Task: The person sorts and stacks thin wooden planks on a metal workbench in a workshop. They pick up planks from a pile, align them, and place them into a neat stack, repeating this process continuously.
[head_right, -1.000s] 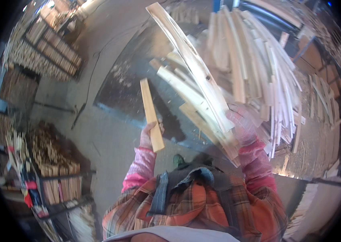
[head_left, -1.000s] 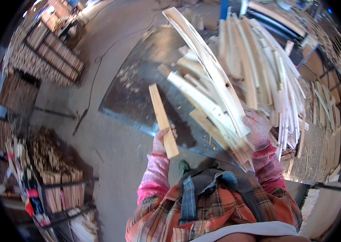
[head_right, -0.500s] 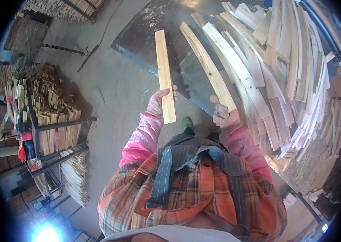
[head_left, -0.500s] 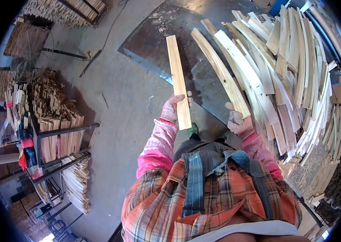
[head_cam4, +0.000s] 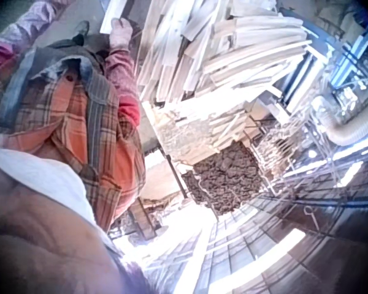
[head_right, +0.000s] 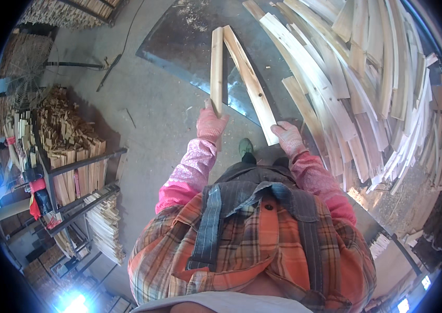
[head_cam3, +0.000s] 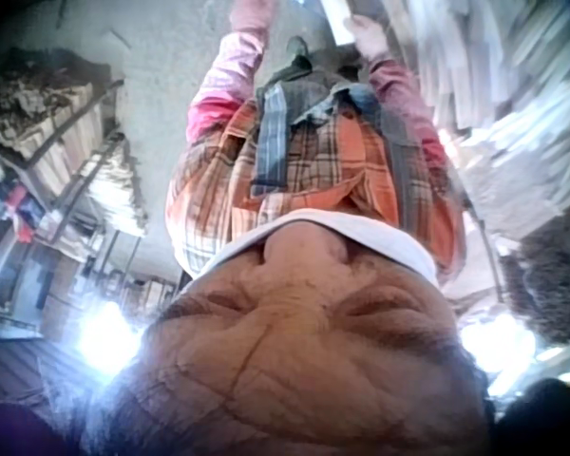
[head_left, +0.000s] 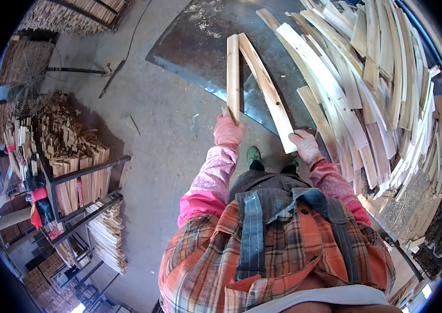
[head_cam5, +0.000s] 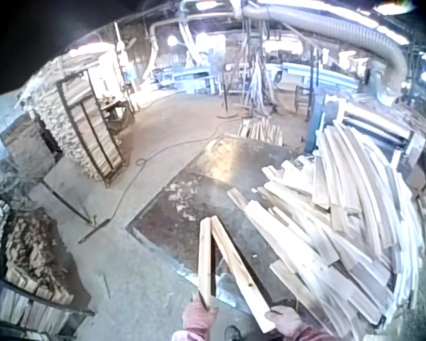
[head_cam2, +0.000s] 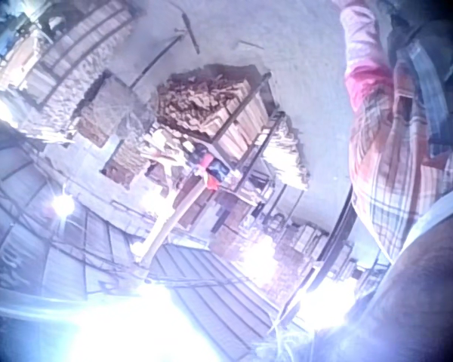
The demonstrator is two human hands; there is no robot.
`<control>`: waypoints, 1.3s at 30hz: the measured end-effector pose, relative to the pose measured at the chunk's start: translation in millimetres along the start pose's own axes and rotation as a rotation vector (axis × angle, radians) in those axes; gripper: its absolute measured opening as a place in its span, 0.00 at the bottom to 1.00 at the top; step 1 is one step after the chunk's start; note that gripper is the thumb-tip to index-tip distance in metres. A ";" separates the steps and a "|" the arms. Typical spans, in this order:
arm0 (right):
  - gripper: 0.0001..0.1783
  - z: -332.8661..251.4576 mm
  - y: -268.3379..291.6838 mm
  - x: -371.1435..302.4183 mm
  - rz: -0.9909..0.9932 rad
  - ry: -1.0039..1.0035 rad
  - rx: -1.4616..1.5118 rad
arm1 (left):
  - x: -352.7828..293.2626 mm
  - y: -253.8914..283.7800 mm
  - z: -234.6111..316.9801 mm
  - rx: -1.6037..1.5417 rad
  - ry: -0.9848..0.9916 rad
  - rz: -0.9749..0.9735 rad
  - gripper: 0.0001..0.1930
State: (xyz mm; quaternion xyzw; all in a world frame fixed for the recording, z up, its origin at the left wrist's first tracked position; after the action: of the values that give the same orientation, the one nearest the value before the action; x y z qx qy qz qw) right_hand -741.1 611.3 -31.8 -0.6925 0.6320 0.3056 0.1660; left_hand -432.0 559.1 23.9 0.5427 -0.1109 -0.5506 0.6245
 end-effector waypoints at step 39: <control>0.30 12.2 -32.8 12.5 -0.040 -0.137 -0.141 | -10.1 -80.6 -39.0 -0.854 0.249 -0.336 0.25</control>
State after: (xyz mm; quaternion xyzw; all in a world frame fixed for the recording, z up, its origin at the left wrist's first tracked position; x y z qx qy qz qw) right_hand -711.5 613.9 -54.1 -0.6924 0.5822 0.3927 0.1655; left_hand -452.7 604.8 -50.9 0.3097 0.2903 -0.5711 0.7026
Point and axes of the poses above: each hand's wrist, its own x-axis towards the middle knuckle, its own y-axis out of the back of the hand, z = x × y, the point moved 9 cm from there along x, towards the middle knuckle, and after that the axes turned 3 degrees about y, right-handed, at the moved point
